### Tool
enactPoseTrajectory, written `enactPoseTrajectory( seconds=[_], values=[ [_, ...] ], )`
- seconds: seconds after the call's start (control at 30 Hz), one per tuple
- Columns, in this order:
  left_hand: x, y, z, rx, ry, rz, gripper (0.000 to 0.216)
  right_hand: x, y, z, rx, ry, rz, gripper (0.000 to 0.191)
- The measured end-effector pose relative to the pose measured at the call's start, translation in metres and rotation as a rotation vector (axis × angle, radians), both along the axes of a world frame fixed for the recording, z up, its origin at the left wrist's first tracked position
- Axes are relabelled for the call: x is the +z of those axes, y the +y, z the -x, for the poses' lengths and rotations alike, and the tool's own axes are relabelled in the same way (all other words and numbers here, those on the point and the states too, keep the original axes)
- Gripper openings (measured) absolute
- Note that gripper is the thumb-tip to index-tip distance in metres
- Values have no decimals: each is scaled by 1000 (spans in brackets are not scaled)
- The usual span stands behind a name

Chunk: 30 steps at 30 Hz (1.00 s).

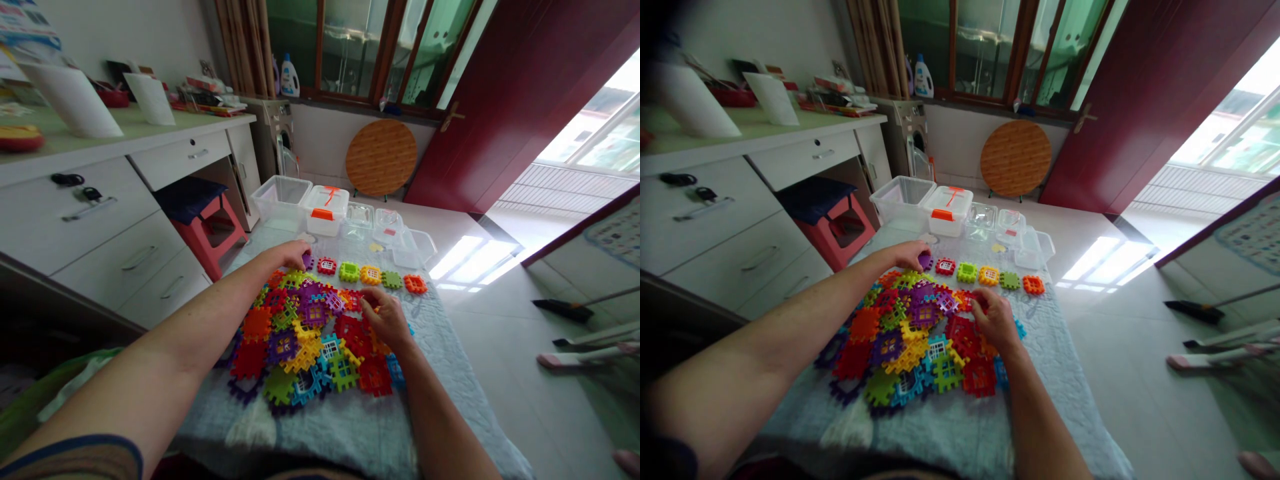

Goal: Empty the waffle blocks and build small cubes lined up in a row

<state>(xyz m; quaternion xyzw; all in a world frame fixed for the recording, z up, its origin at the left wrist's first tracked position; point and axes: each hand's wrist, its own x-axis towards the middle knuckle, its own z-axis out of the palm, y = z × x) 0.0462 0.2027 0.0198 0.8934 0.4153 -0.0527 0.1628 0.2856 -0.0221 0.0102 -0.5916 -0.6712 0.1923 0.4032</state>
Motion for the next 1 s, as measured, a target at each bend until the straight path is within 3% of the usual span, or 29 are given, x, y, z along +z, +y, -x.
enactPoseTrajectory(
  seconds=[0.23, 0.47, 0.53, 0.67, 0.8, 1.0],
  values=[
    [2, -3, -2, -5, 25, -6, 49, -2, 0, 0, -12, -10, -4, 15],
    [6, -6, 5, 22, -11, -39, 77, 4, -1, 1, 34, -74, -71, 13],
    [12, -13, 12, 46, -86, -100, 75, 7, -2, 2, 79, -107, -99, 15],
    [32, -44, 24, 96, -273, -198, 54, 11, -5, 9, 175, -169, -71, 24],
    [49, -94, 31, 20, -394, -177, 41, 9, -4, 20, 192, -245, -9, 42],
    [49, -151, 41, 48, -476, -171, 34, 1, 2, 28, 224, -260, 33, 52]
  ],
)
